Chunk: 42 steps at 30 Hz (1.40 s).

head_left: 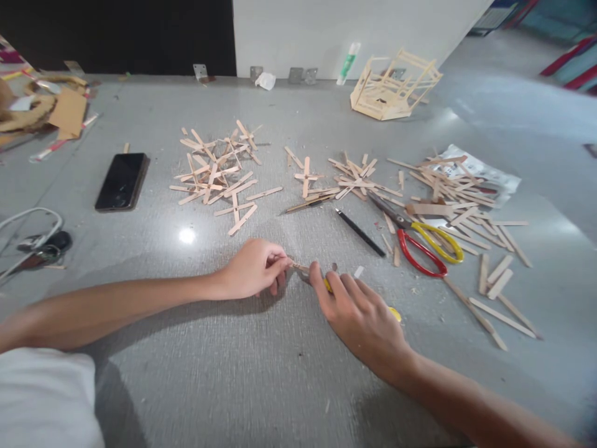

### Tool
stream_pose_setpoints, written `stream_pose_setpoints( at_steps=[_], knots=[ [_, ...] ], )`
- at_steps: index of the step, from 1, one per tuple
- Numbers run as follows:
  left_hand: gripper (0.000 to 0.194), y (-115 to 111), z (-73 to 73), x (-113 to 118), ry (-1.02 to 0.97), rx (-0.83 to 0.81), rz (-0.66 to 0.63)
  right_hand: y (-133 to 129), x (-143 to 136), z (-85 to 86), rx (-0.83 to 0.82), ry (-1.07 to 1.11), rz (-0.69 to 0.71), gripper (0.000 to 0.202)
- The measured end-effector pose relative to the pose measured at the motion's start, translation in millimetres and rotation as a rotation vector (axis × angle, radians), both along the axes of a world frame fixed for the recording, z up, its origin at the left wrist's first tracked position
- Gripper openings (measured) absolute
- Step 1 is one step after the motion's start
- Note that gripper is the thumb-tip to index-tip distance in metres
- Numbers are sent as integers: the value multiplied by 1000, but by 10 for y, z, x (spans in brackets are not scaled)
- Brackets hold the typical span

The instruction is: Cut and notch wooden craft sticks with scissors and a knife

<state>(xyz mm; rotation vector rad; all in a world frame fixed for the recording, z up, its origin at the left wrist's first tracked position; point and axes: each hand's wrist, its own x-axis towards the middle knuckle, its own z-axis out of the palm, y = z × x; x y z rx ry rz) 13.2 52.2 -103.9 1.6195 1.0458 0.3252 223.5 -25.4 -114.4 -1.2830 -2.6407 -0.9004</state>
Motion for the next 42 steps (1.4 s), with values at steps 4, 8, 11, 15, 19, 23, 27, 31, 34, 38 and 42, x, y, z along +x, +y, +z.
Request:
stream_pose_setpoints(
  at_steps=[4, 8, 11, 15, 19, 23, 27, 31, 34, 38, 42],
  knots=[
    [30, 3, 8, 5, 14, -3, -3, -9, -23, 13, -3, -19, -17, 32],
    [28, 4, 38, 10, -12, -8, -3, 9, -85, 69, -16, -100, -88, 24],
    [31, -1, 53, 8, -30, 9, 6, 55, -141, 98, -58, -173, -138, 25],
    [37, -14, 36, -8, 12, 45, 37, 110, -199, 77, -59, -202, -148, 27],
    [37, -24, 5, -21, 22, 101, 20, 102, -238, 28, -53, -175, -187, 26],
    [36, -19, -11, -22, 19, 109, 14, 66, -273, 19, -36, -184, -242, 26],
    [34, -12, -22, -26, 6, 76, 8, 55, -286, 52, -4, -190, -258, 29],
    [34, -25, -28, -35, -1, 56, 51, 79, -227, 91, -10, -277, -317, 28],
    [34, -36, -31, -34, 0, 55, 72, 96, -169, 88, -27, -251, -292, 28],
    [35, -27, -32, -19, -2, 43, 77, 101, -152, 38, 7, -168, -253, 26],
    [36, -13, -36, -14, -7, 35, 68, 111, -158, 3, -11, -150, -165, 25]
  ],
)
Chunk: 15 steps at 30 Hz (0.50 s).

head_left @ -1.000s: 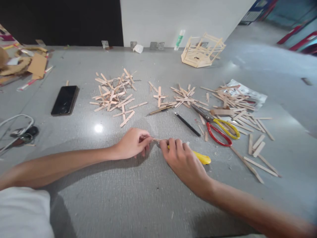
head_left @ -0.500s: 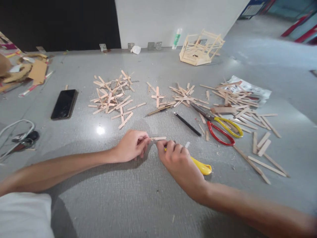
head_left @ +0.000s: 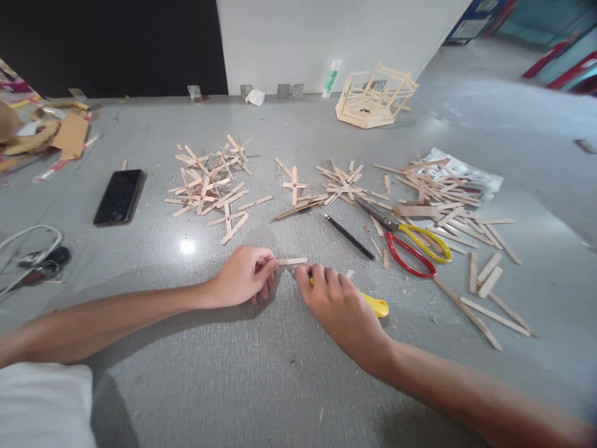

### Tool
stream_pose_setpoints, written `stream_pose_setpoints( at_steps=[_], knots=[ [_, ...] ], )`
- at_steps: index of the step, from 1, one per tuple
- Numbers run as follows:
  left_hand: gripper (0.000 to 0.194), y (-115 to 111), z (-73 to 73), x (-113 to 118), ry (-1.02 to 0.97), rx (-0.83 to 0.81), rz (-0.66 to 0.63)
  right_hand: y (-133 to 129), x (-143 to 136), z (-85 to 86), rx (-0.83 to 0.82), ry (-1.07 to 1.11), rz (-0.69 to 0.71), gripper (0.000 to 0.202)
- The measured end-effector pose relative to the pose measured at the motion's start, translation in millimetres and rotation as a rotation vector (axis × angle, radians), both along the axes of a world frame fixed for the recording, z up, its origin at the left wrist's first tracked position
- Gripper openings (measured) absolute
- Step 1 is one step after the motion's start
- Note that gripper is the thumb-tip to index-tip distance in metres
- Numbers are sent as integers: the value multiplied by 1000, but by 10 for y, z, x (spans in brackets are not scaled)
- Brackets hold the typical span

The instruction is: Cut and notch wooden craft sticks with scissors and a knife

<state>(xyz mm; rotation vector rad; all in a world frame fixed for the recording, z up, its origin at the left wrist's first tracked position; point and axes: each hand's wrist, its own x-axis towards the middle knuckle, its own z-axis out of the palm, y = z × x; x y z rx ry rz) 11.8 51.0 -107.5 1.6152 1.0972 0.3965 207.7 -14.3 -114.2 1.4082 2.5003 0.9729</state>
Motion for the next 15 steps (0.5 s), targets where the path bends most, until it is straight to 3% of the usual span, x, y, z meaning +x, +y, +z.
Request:
stream_pose_setpoints(
  at_steps=[15],
  knots=[
    [36, -1, 9, -5, 10, 8, -24, 42, 10, 29, -55, 18, 42, 22]
  ],
)
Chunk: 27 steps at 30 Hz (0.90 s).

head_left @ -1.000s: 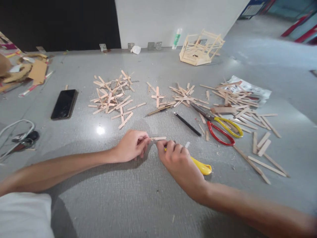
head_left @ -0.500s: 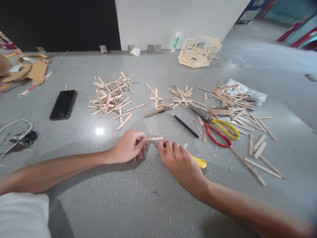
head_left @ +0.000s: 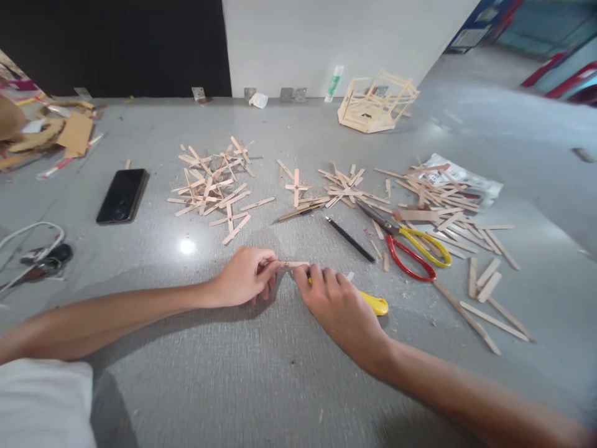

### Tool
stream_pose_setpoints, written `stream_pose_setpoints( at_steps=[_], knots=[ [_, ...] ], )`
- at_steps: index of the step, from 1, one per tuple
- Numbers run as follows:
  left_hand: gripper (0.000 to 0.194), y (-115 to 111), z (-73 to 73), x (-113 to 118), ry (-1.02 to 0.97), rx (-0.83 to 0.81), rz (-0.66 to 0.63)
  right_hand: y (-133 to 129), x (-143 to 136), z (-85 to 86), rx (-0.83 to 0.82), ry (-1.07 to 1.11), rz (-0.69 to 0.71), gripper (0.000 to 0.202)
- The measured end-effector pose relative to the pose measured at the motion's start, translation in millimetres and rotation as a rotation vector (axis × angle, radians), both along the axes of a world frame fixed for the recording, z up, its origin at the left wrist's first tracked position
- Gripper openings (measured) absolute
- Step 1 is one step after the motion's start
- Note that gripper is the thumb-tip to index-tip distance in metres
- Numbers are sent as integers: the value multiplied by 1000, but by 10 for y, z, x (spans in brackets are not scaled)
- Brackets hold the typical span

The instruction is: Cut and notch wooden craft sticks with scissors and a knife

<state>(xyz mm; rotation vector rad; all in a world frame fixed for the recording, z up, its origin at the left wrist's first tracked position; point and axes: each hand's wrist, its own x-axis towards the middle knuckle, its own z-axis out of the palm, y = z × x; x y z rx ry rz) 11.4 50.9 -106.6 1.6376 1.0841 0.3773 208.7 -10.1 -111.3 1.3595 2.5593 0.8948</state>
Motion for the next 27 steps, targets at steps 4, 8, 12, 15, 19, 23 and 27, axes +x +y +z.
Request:
stream_pose_setpoints(
  at_steps=[4, 8, 12, 15, 19, 23, 27],
  knots=[
    [35, -3, -30, -16, -17, 15, -23, 40, 24, 38, 24, -36, 67, 22],
    [36, -2, -54, -32, -26, 40, -42, 57, 4, 60, 15, -53, 57, 23],
    [39, 13, -42, -31, -17, 72, -70, 31, -54, 45, -15, -68, -8, 21],
    [40, 20, -36, -21, -4, 127, -94, 21, -79, 19, -19, -59, -46, 20],
    [41, -20, -57, -25, 15, 343, -105, 43, -52, -7, 9, 33, -50, 18],
    [26, -111, -25, -77, 34, 692, -80, 47, 7, 5, 142, 270, -50, 19],
    [17, -198, 139, -126, 144, 1652, -148, -5, 65, 47, 183, 525, 77, 17]
  ],
)
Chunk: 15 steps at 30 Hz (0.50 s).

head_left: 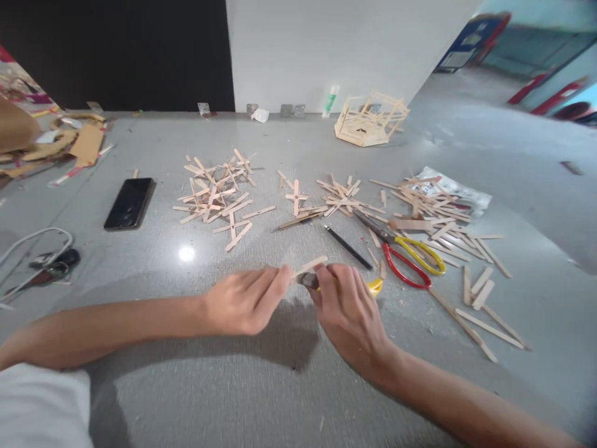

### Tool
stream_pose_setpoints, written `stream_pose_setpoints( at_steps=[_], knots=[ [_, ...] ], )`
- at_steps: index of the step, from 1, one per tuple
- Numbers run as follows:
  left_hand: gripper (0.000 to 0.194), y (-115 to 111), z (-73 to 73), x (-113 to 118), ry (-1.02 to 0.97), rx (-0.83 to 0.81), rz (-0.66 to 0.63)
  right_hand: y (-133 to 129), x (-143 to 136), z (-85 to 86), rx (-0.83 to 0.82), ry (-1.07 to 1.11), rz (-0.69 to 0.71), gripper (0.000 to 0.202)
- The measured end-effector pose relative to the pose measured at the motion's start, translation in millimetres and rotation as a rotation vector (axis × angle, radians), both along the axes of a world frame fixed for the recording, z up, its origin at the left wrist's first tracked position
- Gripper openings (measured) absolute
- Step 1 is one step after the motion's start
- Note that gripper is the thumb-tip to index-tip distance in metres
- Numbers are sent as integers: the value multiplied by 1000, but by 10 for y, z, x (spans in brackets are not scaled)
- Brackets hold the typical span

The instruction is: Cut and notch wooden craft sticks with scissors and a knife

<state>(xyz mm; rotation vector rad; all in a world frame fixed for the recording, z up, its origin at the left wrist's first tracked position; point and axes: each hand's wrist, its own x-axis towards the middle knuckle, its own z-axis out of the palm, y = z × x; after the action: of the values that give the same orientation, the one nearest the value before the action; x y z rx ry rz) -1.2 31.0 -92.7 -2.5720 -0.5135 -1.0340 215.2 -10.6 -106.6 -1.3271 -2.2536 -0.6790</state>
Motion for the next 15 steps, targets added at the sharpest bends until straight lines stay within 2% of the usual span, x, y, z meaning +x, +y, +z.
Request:
stream_pose_setpoints(
  at_steps=[1, 3, 8, 10, 12, 13, 15],
  knots=[
    [13, -14, 48, -3, 15, 177, -7, -14, 15, 11, -5, 64, 49, 14],
    [12, -27, 127, 3, 33, 367, -22, -35, 44, 29, -14, 176, 142, 7],
    [27, -20, 187, 24, 40, 452, -79, -41, 82, 21, 14, 299, 283, 5],
    [24, -27, 176, 24, 12, 438, -102, -38, 88, 10, 23, 301, 302, 5],
    [17, -52, 158, 24, -40, 350, -138, -34, 94, 10, 31, 299, 307, 5],
    [15, -70, 149, 26, -67, 262, -154, -30, 97, 15, 38, 288, 298, 4],
    [16, -101, 132, 39, -125, -11, -134, -16, 103, 35, 44, 224, 259, 11]
  ],
)
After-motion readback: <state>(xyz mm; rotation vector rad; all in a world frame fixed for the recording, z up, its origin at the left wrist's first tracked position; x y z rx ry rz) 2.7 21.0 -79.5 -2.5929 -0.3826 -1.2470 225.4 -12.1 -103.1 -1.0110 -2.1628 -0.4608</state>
